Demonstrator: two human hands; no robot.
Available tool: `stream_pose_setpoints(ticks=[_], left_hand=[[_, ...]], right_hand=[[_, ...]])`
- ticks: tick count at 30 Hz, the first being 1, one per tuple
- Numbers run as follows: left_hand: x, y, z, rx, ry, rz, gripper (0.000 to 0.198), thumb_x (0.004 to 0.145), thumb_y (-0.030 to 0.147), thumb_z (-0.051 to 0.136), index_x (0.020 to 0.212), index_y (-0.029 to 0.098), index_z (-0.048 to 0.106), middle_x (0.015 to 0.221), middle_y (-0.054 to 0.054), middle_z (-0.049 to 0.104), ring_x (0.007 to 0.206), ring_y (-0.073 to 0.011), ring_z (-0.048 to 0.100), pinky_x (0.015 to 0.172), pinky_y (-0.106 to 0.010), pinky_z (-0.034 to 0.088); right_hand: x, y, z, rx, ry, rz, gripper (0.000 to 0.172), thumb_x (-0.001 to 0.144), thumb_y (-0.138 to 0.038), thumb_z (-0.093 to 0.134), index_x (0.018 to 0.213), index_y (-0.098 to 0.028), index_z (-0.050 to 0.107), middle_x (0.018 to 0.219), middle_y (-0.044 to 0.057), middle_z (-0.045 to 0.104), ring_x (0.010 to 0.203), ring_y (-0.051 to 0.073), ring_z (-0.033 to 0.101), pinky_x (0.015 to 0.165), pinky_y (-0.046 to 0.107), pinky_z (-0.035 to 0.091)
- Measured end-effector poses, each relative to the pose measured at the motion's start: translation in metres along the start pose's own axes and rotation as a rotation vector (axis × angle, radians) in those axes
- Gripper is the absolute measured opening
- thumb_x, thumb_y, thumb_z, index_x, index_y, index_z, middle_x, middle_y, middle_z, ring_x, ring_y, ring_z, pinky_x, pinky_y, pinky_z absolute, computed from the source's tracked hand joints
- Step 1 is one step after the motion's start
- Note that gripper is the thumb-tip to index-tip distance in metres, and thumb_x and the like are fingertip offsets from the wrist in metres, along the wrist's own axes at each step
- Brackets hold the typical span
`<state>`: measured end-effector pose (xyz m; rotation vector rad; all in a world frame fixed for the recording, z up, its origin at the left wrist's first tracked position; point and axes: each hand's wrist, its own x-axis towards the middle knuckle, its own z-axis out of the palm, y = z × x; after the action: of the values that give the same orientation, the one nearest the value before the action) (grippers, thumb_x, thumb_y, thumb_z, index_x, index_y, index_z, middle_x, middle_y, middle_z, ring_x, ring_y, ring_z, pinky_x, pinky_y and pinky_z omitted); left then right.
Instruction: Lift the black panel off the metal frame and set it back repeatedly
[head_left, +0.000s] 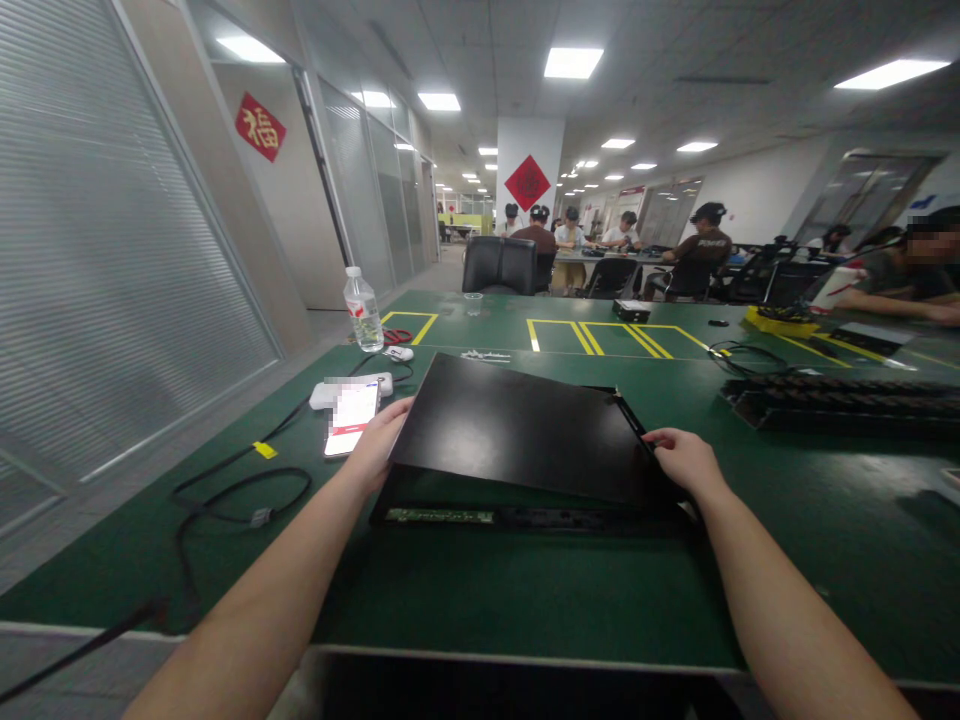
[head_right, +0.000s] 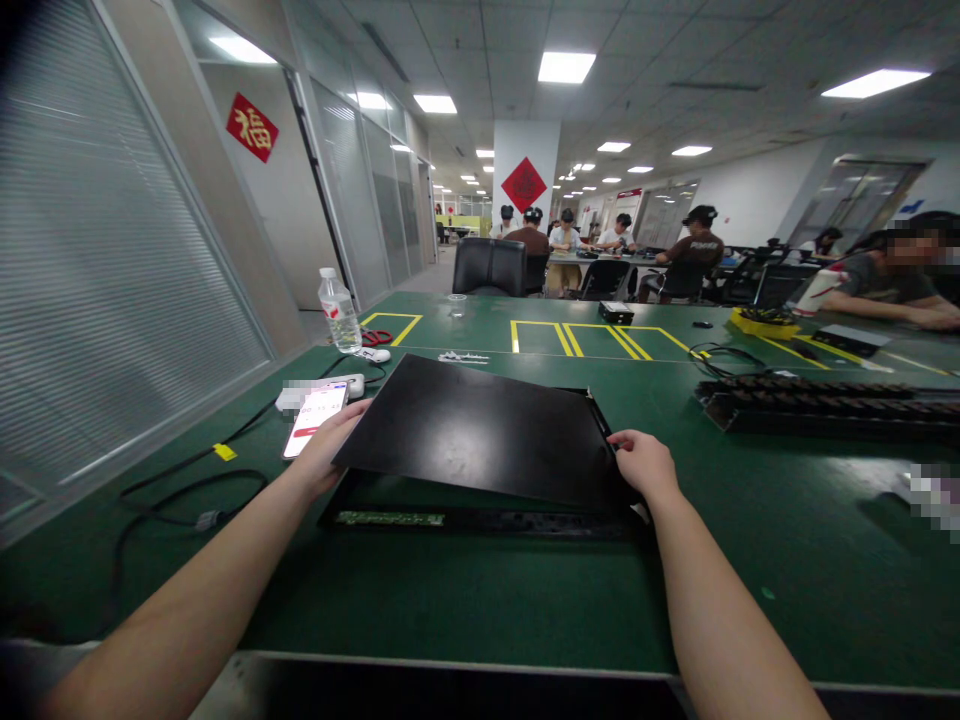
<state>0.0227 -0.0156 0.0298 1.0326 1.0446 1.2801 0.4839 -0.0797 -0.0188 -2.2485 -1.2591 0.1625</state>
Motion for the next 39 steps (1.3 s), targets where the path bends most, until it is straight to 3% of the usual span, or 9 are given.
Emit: stream_pose_setpoints(ticks=[4,8,14,26,32,39], left_hand=[[-0.002,0.005,0.005,-0.113,-0.039,-0.011,0.042,0.060,0.023,0.083,0.101,0.014,0.079,0.092,-0.009,0.080,0.085,-0.0261,0.074,0.065,-0.028,0.055],[-0.004,0.008,0.006,-0.214,-0.061,-0.060,0.036,0.067,0.037,0.078,0.095,0.014,0.080,0.092,-0.010,0.080,0.091,-0.0309,0.074,0.071,-0.034,0.058],[-0.015,0.013,0.008,-0.128,-0.086,0.038,0.055,0.055,0.028,0.087,0.107,0.013,0.079,0.099,-0.011,0.080,0.095,-0.0309,0.074,0.072,-0.030,0.055],[-0.016,0.011,0.007,-0.108,-0.073,0.118,0.054,0.057,0.029,0.083,0.108,0.012,0.080,0.095,-0.010,0.081,0.095,-0.0335,0.074,0.074,-0.033,0.057],[-0.016,0.008,0.006,-0.117,-0.079,0.156,0.055,0.058,0.031,0.083,0.111,0.014,0.080,0.096,-0.011,0.081,0.099,-0.0360,0.073,0.084,-0.039,0.058],[-0.016,0.007,0.006,-0.115,-0.073,0.187,0.059,0.057,0.032,0.084,0.113,0.015,0.080,0.099,-0.011,0.081,0.103,-0.0383,0.072,0.088,-0.042,0.057]], right_hand=[[-0.001,-0.003,-0.002,-0.027,-0.022,-0.005,0.035,0.071,-0.010,0.058,0.093,-0.024,0.081,0.082,0.004,0.074,0.071,0.017,0.063,0.061,0.026,0.042],[-0.004,-0.006,-0.004,-0.034,-0.048,0.001,0.037,0.074,-0.009,0.055,0.096,-0.024,0.082,0.085,0.004,0.074,0.072,0.017,0.062,0.061,0.026,0.041],[-0.006,-0.011,-0.008,-0.043,-0.057,0.006,0.039,0.074,-0.008,0.055,0.098,-0.024,0.081,0.084,0.004,0.073,0.072,0.017,0.061,0.061,0.026,0.040],[-0.005,-0.009,-0.007,0.021,-0.043,0.010,0.040,0.071,-0.013,0.058,0.102,-0.024,0.080,0.077,0.002,0.073,0.067,0.017,0.062,0.057,0.025,0.040],[-0.003,-0.009,-0.004,0.025,-0.023,0.023,0.035,0.083,-0.030,0.057,0.108,-0.022,0.080,0.090,0.007,0.076,0.081,0.021,0.068,0.069,0.029,0.047],[0.000,-0.004,0.000,0.096,0.012,0.038,0.029,0.085,-0.038,0.057,0.092,-0.023,0.081,0.098,0.009,0.078,0.095,0.027,0.071,0.075,0.031,0.050]])
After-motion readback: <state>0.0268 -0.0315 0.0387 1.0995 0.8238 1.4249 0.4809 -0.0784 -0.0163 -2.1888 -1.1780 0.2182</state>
